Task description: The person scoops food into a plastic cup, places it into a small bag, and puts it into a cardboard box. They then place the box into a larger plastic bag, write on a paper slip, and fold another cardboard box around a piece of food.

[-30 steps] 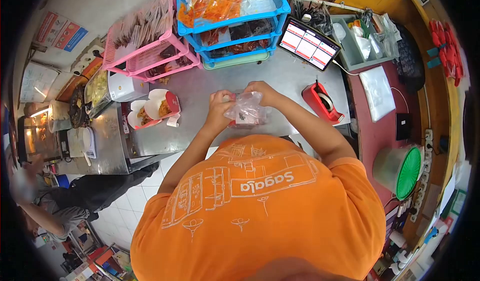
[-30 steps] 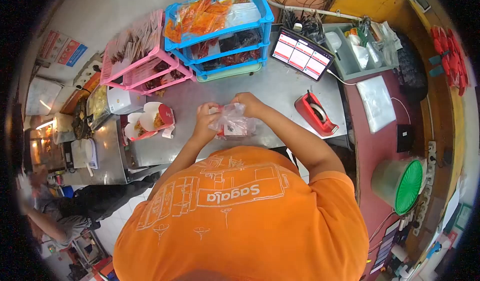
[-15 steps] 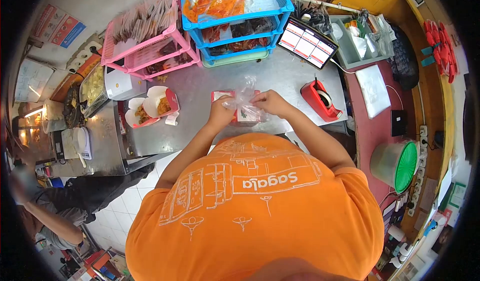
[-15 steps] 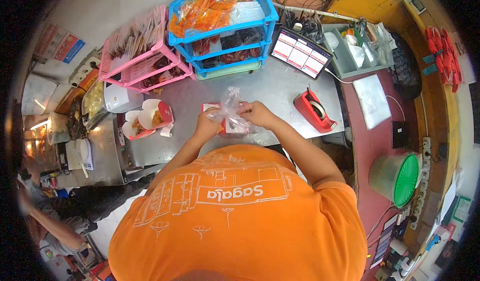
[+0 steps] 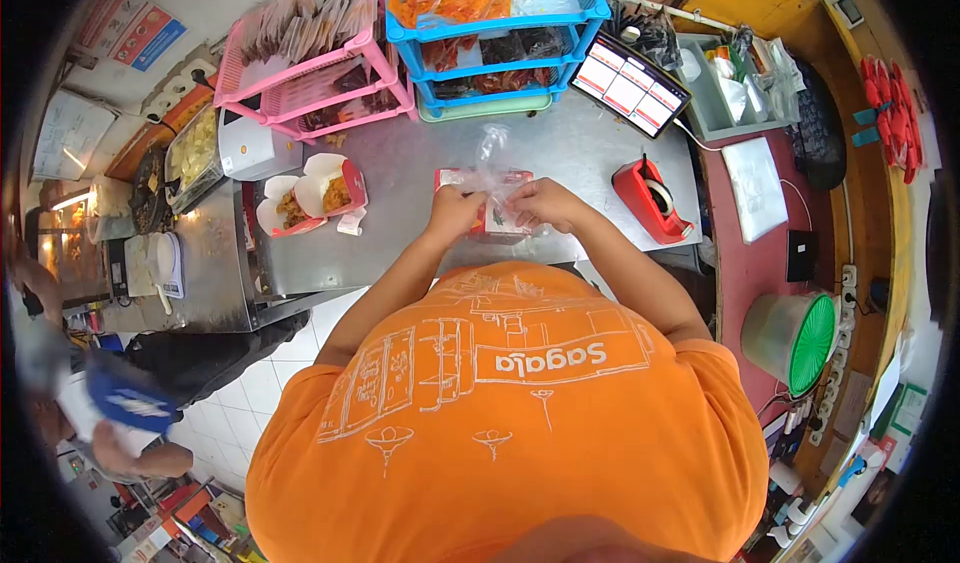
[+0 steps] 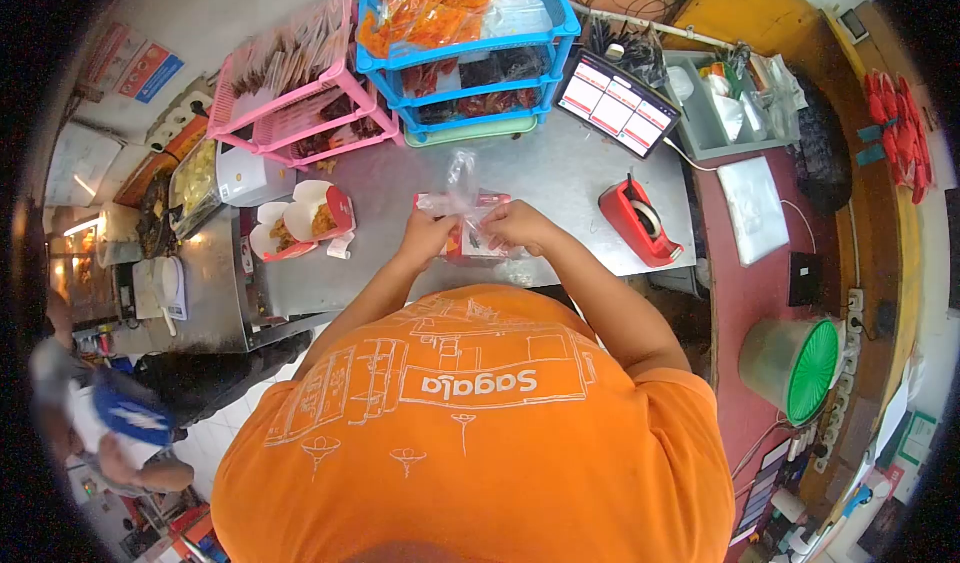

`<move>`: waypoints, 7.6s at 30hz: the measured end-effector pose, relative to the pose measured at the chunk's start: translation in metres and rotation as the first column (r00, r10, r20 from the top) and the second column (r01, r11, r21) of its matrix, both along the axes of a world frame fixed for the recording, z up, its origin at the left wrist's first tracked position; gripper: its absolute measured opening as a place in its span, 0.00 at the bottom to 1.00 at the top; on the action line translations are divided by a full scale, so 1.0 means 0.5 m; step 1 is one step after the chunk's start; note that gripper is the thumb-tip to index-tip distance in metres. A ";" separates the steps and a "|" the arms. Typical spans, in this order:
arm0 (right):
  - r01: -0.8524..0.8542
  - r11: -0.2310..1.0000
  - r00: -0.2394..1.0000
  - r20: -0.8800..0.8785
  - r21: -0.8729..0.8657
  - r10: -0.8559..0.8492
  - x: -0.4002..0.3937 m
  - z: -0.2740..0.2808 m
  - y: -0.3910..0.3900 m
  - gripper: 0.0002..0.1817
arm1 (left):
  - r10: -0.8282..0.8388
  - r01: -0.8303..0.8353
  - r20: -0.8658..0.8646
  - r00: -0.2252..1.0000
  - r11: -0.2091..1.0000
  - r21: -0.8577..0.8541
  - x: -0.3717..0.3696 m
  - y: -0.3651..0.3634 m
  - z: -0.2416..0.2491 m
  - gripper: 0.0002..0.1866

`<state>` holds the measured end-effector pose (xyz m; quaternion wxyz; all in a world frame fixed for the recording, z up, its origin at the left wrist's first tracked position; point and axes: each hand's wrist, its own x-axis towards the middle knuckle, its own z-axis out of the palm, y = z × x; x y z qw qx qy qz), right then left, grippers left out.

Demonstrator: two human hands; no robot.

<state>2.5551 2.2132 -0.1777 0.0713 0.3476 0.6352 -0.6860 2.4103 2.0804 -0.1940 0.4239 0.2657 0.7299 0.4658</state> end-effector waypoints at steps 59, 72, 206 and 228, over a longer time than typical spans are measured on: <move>0.148 0.503 0.816 -0.393 0.851 0.425 -0.016 -0.013 -0.047 0.09 | 0.183 -0.328 0.710 0.680 0.942 0.071 0.009 -0.011 -0.055 0.08; 0.140 0.871 0.795 -0.578 0.470 0.185 -0.019 0.049 0.004 0.03 | 0.215 -0.349 0.647 0.731 0.933 0.084 0.012 -0.004 -0.081 0.07; 0.562 -0.827 -0.350 -0.899 0.024 -0.264 2.574 0.369 -0.658 0.13 | -0.594 0.548 0.628 0.502 0.781 0.300 1.894 -0.013 -0.012 0.07; 0.245 -0.904 -0.170 -0.902 0.350 -0.396 2.555 0.377 -0.688 0.12 | -0.589 0.540 0.631 0.505 0.786 0.301 1.893 -0.013 -0.017 0.07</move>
